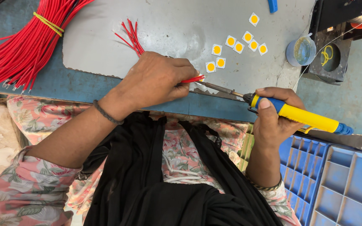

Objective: The person sorts red and black wires, cuts and trims wire ends with pliers, dips the stripped ends into a small container of flux paste, and uses a soldering iron to solder wire ends onto the pads of small LED modules on the work board, setting finished modules aside.

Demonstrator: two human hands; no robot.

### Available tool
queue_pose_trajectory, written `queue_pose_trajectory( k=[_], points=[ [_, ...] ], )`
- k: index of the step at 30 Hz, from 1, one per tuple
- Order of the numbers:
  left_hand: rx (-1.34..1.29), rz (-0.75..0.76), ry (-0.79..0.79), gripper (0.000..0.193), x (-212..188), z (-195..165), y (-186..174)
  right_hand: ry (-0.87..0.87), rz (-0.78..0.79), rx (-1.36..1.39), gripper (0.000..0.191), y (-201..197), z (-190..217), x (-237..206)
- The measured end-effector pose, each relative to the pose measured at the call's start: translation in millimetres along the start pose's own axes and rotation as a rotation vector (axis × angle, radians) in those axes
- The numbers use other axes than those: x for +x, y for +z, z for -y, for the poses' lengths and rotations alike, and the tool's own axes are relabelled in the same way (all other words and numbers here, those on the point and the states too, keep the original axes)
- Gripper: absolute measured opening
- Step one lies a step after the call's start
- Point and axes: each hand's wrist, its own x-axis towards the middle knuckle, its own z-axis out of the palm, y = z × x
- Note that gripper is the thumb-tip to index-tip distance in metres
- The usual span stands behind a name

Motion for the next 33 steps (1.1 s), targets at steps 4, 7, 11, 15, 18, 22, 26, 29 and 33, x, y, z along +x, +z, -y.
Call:
queue_pose_trajectory(
  k=[4,7,11,15,18,22,26,29,33],
  points=[
    [-0.002,-0.007,0.002,0.025,-0.1,0.4,0.5,0.02,0.021,-0.06,0.019,1.1,5.7,1.5],
    [0.006,-0.011,0.01,0.025,0.3,0.4,1.4,0.038,0.05,-0.116,0.018,0.2,12.5,3.0],
    [0.008,-0.017,0.019,0.023,0.5,0.2,1.7,0.016,0.103,-0.161,0.017,0.9,20.0,5.4],
    [0.012,-0.006,0.023,0.024,1.0,0.6,0.9,0.001,0.117,-0.183,0.017,2.4,23.1,6.4],
    [0.011,0.007,0.028,0.026,1.5,1.3,0.2,-0.002,0.099,-0.168,0.016,3.3,22.6,5.9],
    [-0.012,0.001,0.046,0.029,2.5,1.8,0.3,-0.038,0.022,-0.143,0.015,3.8,19.4,8.1],
    [-0.004,0.018,0.042,0.028,3.1,2.7,0.0,-0.033,0.008,-0.142,0.014,2.4,19.6,10.1],
    [0.001,0.037,0.031,0.028,3.9,3.2,-0.1,-0.005,0.032,-0.149,0.016,4.4,20.4,8.9],
    [-0.015,0.035,0.032,0.028,4.3,3.8,-0.9,0.01,0.076,-0.154,0.019,7.7,22.9,8.0]
  ],
)
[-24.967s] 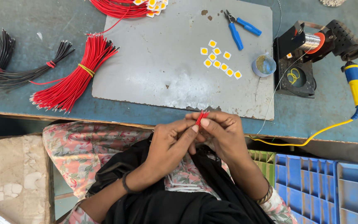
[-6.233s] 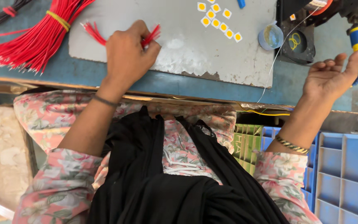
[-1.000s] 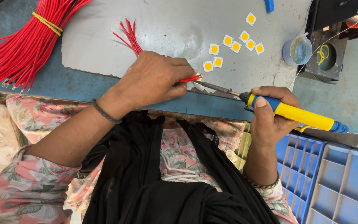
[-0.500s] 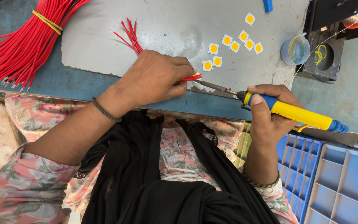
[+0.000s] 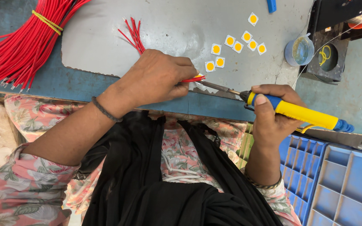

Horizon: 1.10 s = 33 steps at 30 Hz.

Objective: The person sorts red and black wires, cuts and trims wire ends with pliers, dips the stripped ends into a small container of flux paste, and uses a soldering iron to solder wire ends onto the pads of small LED modules on the work board, setting finished modules aside.

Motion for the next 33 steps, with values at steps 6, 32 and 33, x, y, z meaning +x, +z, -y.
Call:
queue_pose_trajectory(
  k=[6,32,33],
  points=[
    [-0.012,-0.007,-0.004,0.026,1.0,-1.4,-1.0,-0.035,0.075,-0.052,0.018,-2.3,6.9,4.0],
    [0.058,0.032,-0.043,0.027,9.7,-11.8,-0.2,0.032,-0.454,-0.236,0.011,-141.5,-28.3,21.0],
    [0.061,0.034,-0.045,0.027,9.2,-11.8,-0.3,0.04,-0.437,-0.247,0.011,-140.8,-28.6,19.8]
  ],
)
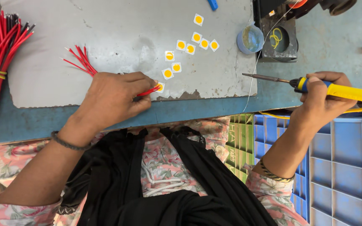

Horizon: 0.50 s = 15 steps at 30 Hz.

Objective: The person sorts red and black wires, cuts and trims wire ends with pliers, dips the stripped ends into a small container of flux paste, and uses a soldering iron to solder wire ends onto the pads of small LED modules on the work board, setting finished modules aside.

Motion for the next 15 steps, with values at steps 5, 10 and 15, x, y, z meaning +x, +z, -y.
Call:
queue_pose_trajectory(
  k=[5,10,15],
  points=[
    [0.004,-0.002,-0.006,0.028,-0.1,-0.3,0.6,0.022,0.015,-0.039,0.009,6.0,-1.6,-1.5],
    [-0.002,0.003,-0.01,0.029,-0.3,0.1,0.5,0.034,0.014,-0.007,0.008,8.3,0.4,0.4],
    [0.01,0.002,-0.008,0.03,-0.4,0.5,2.0,0.026,0.04,0.013,0.008,14.3,5.3,-3.1]
  ],
)
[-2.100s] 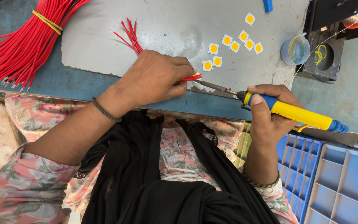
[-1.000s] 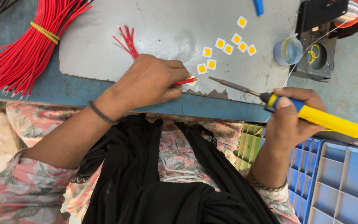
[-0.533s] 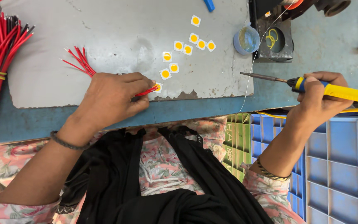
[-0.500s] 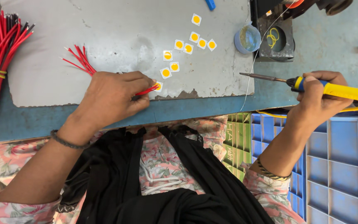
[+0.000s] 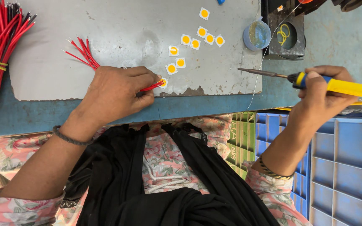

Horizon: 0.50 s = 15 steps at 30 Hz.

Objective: The person sorts red and black wires, cuts and trims wire ends with pliers, dips the stripped ends into a small container of flux paste, and uses a soldering iron to solder wire ends onto the pads of small LED modules on the work board, setting finished modules aside.

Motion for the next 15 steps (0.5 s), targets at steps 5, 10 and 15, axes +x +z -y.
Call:
queue_pose_trajectory(
  k=[5,10,15],
  points=[
    [-0.003,0.005,-0.002,0.031,-0.9,1.3,0.6,0.013,0.037,0.009,0.008,11.7,4.1,-1.2],
    [-0.009,0.011,-0.005,0.032,-1.2,1.8,1.0,0.02,0.054,0.025,0.007,15.5,5.4,-1.3],
    [-0.012,0.004,-0.001,0.031,-0.9,1.0,-0.3,0.029,0.056,0.029,0.007,16.6,4.0,-1.1]
  ],
)
